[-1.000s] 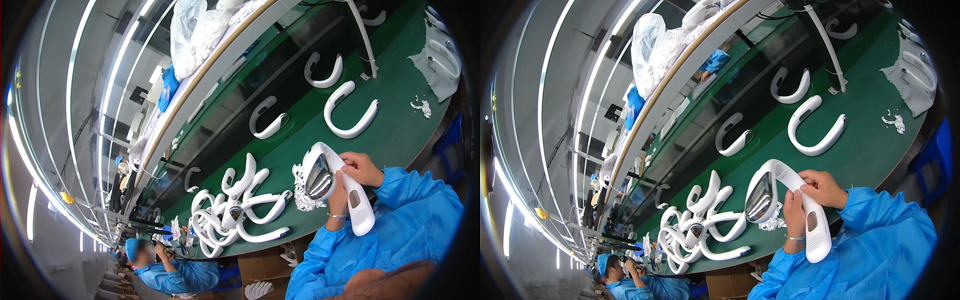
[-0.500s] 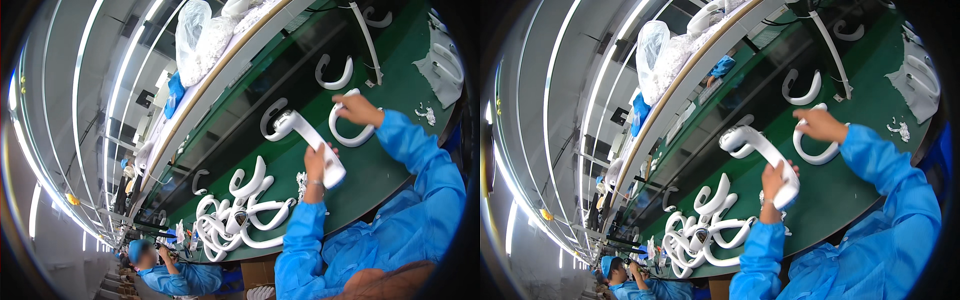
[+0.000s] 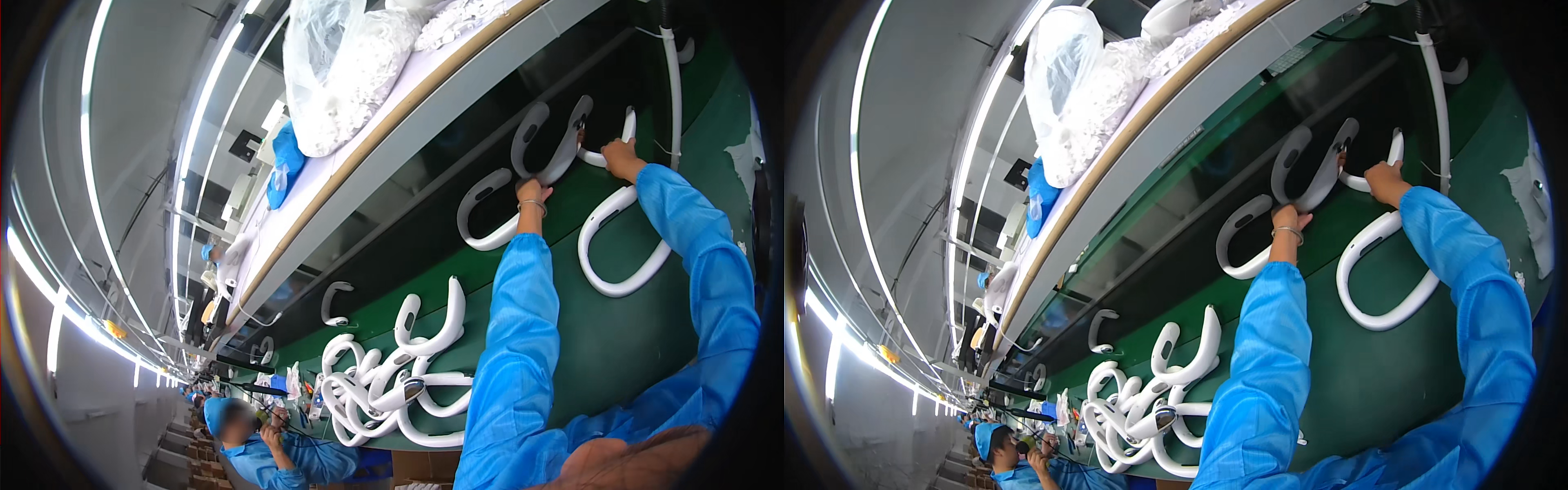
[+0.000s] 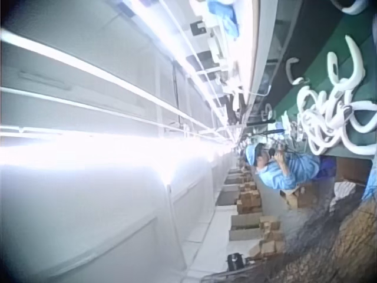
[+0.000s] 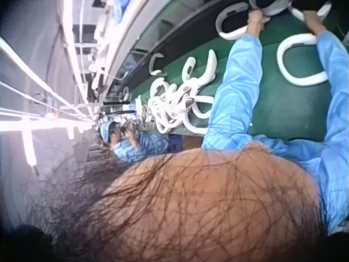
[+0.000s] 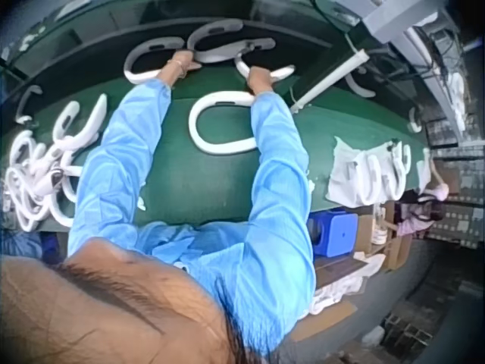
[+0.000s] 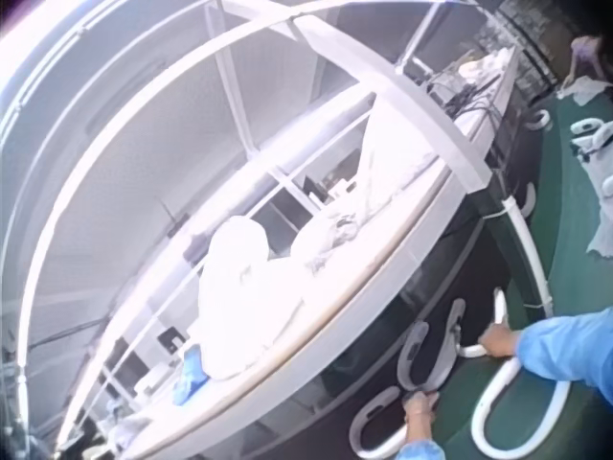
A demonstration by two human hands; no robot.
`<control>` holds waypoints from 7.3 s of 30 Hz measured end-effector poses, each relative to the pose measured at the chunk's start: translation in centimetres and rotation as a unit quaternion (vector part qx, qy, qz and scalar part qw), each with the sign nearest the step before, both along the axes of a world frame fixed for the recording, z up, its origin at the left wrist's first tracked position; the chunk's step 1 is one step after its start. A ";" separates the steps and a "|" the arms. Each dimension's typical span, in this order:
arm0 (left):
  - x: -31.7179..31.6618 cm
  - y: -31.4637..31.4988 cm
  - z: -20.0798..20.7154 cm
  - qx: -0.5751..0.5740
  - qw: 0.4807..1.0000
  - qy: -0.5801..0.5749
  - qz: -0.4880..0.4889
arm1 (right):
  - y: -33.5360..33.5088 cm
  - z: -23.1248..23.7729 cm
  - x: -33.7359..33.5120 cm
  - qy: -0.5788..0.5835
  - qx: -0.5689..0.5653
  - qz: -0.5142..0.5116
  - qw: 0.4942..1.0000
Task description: Assembling white plastic curved arms and small pads into neck massager housings on a factory assembly line.
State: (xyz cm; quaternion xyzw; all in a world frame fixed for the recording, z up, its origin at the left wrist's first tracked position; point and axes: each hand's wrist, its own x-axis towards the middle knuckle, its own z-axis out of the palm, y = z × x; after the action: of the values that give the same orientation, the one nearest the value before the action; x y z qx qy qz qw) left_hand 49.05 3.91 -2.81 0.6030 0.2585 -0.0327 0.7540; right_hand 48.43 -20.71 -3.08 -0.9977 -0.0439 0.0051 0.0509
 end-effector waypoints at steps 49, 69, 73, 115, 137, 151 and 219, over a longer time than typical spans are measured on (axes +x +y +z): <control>-29.4 13.9 12.9 0.473 0.666 -0.229 -0.529 | 12.2 1.0 -1.9 0.019 -0.044 0.318 0.947; -19.4 54.6 -1.1 0.818 0.502 0.228 -0.161 | -4.3 13.6 -30.1 -0.120 -0.002 0.208 0.971; -17.3 53.1 0.6 0.840 0.406 0.203 -0.297 | -3.5 13.0 -31.8 -0.092 0.004 0.190 0.977; -47.8 -11.3 3.1 0.613 0.679 -0.333 -0.227 | -13.9 3.2 -41.2 -0.127 0.698 0.077 0.701; -38.7 -7.3 1.6 0.188 0.927 0.035 -0.323 | -6.6 2.7 -40.8 0.271 0.936 -0.002 0.225; -48.2 -8.8 0.7 -0.196 0.944 -0.012 -0.267 | -3.1 5.7 -44.2 0.280 0.841 -0.008 0.462; -55.2 0.3 2.1 -0.089 0.988 -0.106 0.071 | 12.7 -0.3 -41.6 0.030 0.332 0.373 0.866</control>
State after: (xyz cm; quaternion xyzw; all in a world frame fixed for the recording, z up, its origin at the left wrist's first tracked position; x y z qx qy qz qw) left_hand -6.17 4.20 -0.75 0.5141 0.2153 0.0622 0.8279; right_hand 6.86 -7.99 -3.36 -0.8304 -0.4106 0.0387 0.3748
